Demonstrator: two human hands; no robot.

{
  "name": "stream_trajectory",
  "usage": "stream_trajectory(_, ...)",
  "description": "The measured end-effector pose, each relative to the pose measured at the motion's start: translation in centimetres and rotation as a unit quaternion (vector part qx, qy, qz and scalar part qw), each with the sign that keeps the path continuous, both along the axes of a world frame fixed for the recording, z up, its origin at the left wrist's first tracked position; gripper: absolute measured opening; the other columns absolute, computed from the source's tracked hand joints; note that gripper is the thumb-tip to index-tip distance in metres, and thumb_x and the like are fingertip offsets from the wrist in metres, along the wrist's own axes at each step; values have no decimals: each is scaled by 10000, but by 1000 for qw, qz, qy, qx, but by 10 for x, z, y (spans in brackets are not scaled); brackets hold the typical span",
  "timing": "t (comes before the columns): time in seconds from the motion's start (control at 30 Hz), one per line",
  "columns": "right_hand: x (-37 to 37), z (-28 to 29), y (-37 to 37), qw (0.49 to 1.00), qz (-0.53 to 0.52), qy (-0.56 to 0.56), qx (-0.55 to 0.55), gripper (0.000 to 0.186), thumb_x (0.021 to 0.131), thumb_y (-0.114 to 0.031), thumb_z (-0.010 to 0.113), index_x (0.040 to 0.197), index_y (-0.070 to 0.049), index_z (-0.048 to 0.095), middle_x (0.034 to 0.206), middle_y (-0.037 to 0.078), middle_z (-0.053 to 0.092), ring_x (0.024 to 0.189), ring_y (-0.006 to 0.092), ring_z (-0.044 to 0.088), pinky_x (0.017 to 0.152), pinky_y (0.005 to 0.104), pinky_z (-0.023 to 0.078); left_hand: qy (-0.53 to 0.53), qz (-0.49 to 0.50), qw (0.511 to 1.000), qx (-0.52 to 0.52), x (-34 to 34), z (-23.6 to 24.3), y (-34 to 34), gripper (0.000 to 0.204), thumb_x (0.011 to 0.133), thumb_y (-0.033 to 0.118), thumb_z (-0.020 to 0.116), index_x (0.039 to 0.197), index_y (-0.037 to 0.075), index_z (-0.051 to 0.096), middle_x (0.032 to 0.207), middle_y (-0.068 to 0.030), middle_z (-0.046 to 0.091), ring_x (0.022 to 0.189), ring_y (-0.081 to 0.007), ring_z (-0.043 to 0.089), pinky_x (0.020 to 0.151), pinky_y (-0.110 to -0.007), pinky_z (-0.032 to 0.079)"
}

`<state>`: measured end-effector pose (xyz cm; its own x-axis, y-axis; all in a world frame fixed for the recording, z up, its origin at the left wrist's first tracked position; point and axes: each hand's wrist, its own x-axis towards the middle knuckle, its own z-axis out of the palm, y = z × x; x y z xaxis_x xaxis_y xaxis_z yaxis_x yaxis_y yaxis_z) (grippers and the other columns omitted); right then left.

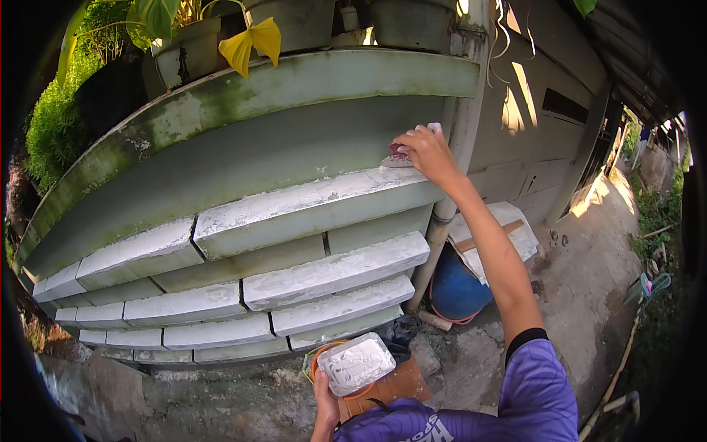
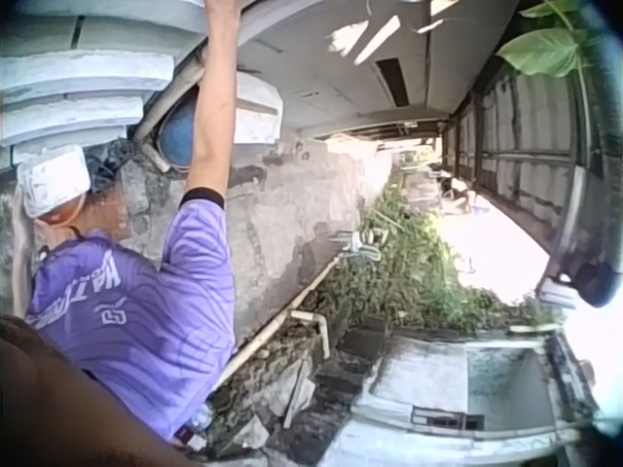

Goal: Applying white putty or plaster to a wall using a hand-held scraper to fill cracks.

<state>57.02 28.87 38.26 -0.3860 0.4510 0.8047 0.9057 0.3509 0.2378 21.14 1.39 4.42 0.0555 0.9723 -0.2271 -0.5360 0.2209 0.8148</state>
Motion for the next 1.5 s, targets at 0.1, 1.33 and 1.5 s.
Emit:
stream_trajectory(0.1,1,0,-1,1000,-2,-9,0,283,781,38,643,1004,-108,738,938,42,722,947,235,628,926,423,432,2,-1,1000,-5,0,2,0,533,1065,429,428,1428,41,472,1406,-78,554,1306,-211,519,1121,-377,371)
stream_trajectory(1.33,3,-34,-21,984,-12,-4,-177,419,767,97,538,1084,-71,754,943,194,721,860,379,695,810,460,556,2,-11,1000,-15,-1,-6,-9,524,1069,429,407,1438,59,452,1399,-77,556,1290,-211,540,1089,-378,420)
stream_trajectory(1.5,-16,-15,-56,985,1,22,-170,422,764,99,540,1076,-73,766,905,214,713,827,390,693,805,462,562,-19,-3,1000,-18,-7,-13,-11,538,1046,404,471,1457,60,427,1420,-72,532,1305,-203,529,1095,-361,419)
